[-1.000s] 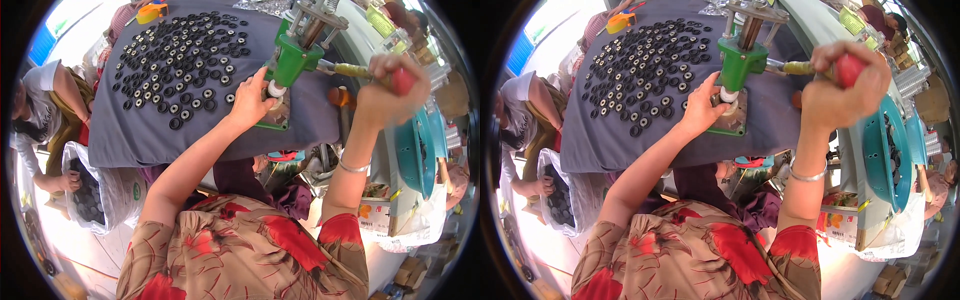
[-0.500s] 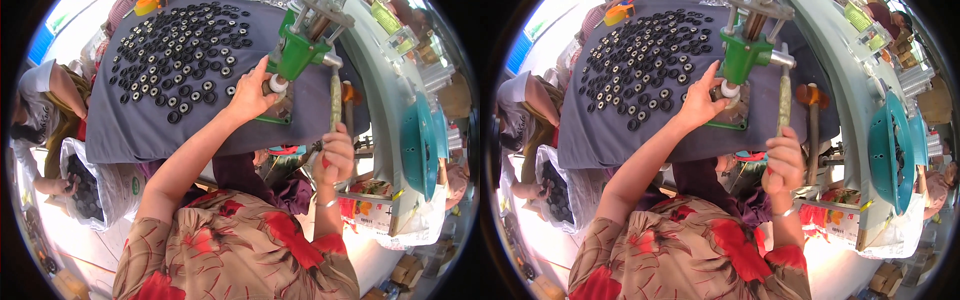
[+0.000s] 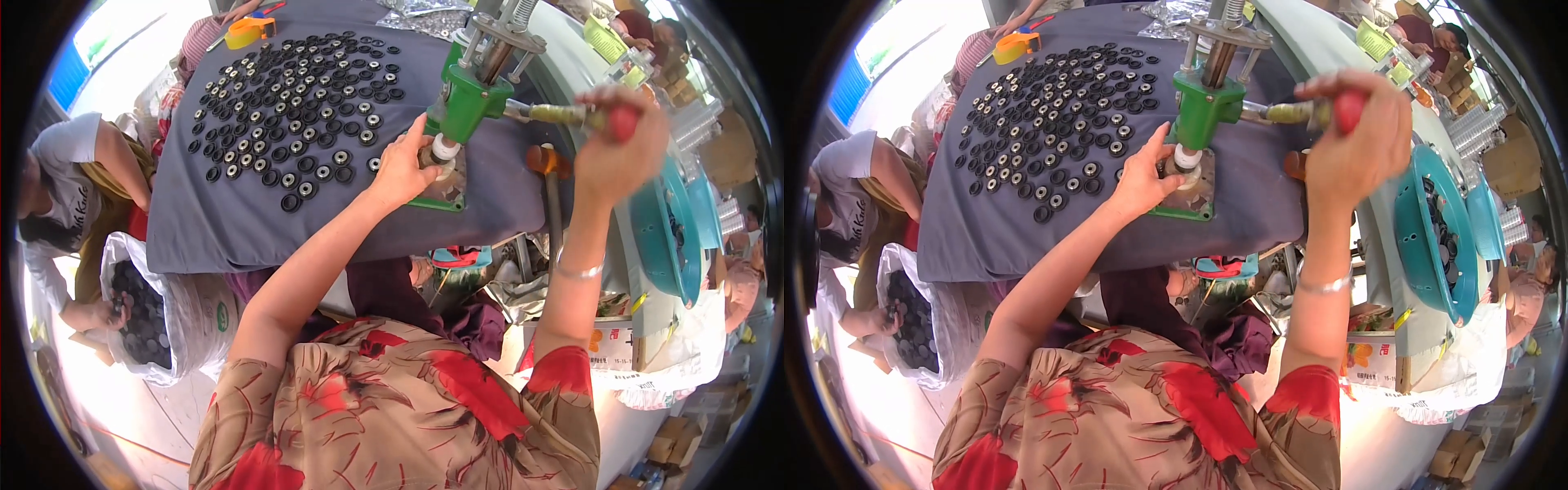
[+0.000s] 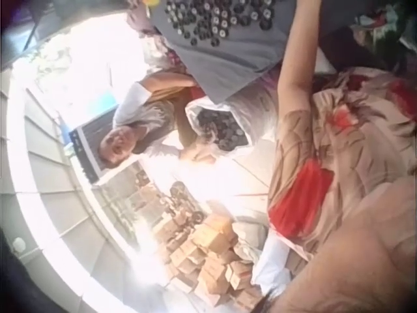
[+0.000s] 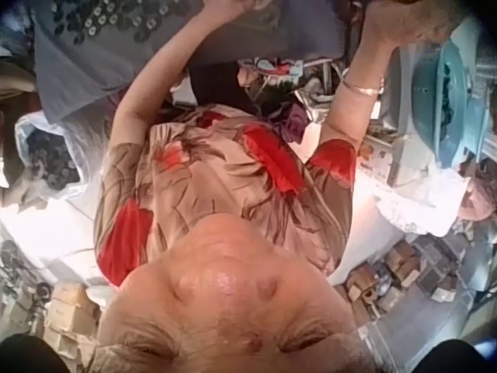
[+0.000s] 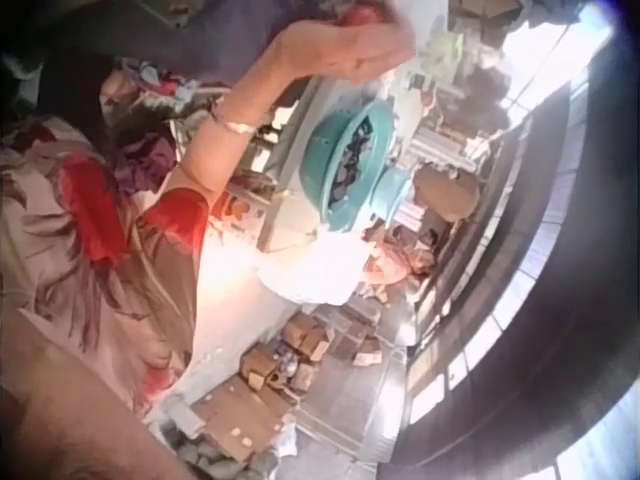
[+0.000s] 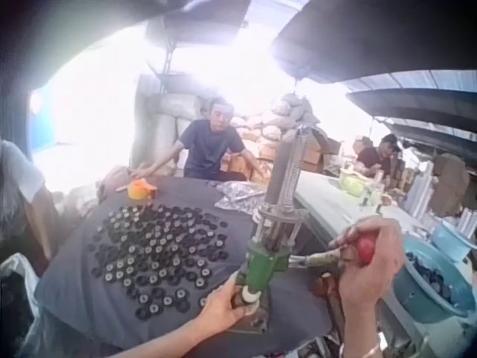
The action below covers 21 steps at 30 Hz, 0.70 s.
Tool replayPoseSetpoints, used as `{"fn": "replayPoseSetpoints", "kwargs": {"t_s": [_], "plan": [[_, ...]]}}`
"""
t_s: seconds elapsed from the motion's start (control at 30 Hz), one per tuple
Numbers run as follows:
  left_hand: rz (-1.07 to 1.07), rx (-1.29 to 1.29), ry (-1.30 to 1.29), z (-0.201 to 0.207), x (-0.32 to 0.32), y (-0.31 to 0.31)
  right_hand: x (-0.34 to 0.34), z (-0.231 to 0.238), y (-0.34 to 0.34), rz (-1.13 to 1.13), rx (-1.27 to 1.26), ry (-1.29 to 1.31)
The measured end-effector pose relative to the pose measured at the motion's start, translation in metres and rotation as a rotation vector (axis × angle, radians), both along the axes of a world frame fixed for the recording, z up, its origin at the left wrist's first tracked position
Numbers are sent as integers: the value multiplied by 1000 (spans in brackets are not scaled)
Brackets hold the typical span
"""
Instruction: The person presses small rubber parts by hand using a manual press on a workbench.
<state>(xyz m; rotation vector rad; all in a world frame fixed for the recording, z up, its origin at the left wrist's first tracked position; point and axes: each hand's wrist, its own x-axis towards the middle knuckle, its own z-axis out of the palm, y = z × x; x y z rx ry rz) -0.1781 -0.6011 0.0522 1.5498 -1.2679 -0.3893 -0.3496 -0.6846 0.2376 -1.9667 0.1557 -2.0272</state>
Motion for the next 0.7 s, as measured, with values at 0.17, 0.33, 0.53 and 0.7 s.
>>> {"fn": "replayPoseSetpoints", "kwargs": {"t_s": [0.17, 0.33, 0.53, 0.7], "plan": [[16, -40, -12, -3, -4, -10, 31, 39, -44, 340, 273, -153], [60, -1, 51, 3, -4, -5, 43, 43, -58, 354, 358, -190], [-28, -89, 679, -2, 22, 50, 48, 41, -61, 308, 349, -182], [-332, -202, 1211, 4, 55, 113, 38, 35, -70, -218, -97, 61]]}}
